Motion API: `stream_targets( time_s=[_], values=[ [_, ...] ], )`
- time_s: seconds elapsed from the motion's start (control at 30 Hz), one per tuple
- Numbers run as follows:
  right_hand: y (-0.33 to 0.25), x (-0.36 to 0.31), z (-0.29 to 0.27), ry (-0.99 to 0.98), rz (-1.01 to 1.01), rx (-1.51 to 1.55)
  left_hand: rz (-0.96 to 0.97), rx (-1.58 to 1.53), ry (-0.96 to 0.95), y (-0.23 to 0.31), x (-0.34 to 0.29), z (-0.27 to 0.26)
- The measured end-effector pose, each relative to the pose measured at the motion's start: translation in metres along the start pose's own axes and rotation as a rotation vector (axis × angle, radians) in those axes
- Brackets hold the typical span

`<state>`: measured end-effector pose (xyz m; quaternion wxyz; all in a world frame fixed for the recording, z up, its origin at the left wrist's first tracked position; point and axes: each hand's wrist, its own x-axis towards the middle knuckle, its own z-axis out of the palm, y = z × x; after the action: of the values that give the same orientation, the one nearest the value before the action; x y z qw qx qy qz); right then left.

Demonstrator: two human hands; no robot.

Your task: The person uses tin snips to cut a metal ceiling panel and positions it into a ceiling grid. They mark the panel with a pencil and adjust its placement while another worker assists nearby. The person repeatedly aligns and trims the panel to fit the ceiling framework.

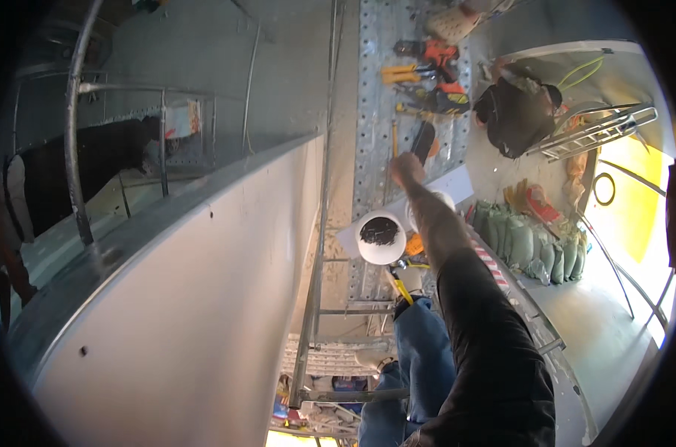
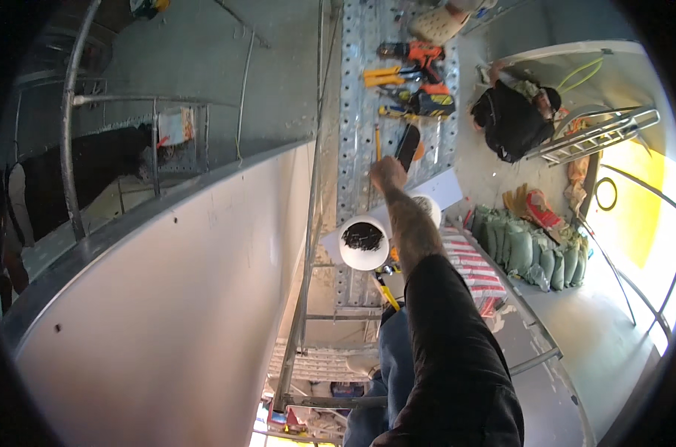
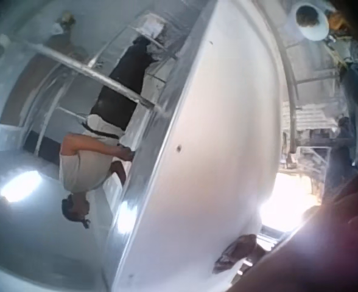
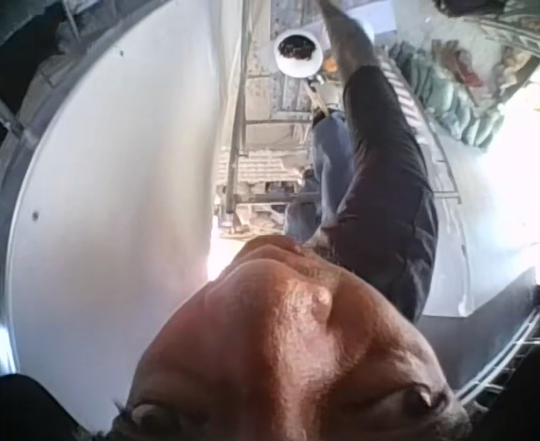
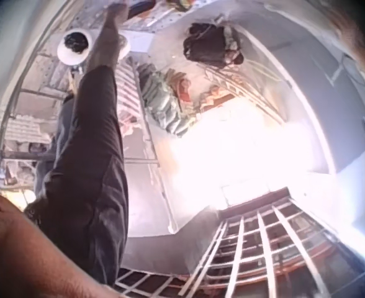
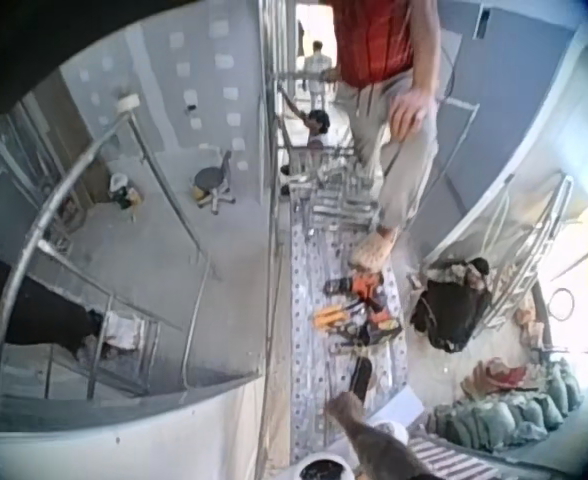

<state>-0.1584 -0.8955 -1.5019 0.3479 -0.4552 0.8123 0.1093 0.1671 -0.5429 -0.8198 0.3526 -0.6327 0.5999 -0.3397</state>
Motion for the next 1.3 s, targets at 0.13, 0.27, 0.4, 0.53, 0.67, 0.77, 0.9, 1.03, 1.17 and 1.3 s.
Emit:
stream_targets(
  time_s=[0.13,0.27,0.4,0.53,0.67,0.77,0.9,1.03,1.17,1.3],
  values=[
    [0.016,-0.042,-0.028,-0.076,0.033,0.041,-0.038,-0.019,0.031,0.004,-0.011,-0.003],
    [0.026,-0.054,-0.051,-0.079,-0.028,0.022,-0.061,-0.024,0.063,0.011,-0.016,-0.002],
    [0.075,0.015,-0.046,-0.029,-0.408,-0.347,-0.060,-0.057,0.062,0.004,-0.015,-0.009],
    [0.050,0.032,-0.025,0.013,-0.867,-0.920,-0.018,-0.008,0.034,-0.002,-0.008,-0.021],
    [0.021,0.035,-0.018,-0.278,-0.916,-1.019,0.032,0.015,0.010,0.004,0.007,-0.021],
    [0.031,0.090,-0.003,-0.099,-0.982,-0.992,0.033,-0.028,0.002,0.006,0.011,-0.009],
    [0.003,0.058,0.057,-0.012,-0.267,-0.197,0.094,0.006,-0.040,-0.001,0.023,-0.011],
    [0.010,0.062,0.049,-0.110,-0.637,-0.754,0.143,-0.015,-0.065,-0.004,0.036,-0.009],
    [0.033,0.027,0.039,0.160,-0.263,0.316,0.166,-0.023,-0.062,-0.007,0.041,-0.008],
    [0.094,-0.068,-0.033,0.070,-0.372,0.428,0.161,-0.041,-0.011,-0.013,0.041,-0.012]
  ],
)
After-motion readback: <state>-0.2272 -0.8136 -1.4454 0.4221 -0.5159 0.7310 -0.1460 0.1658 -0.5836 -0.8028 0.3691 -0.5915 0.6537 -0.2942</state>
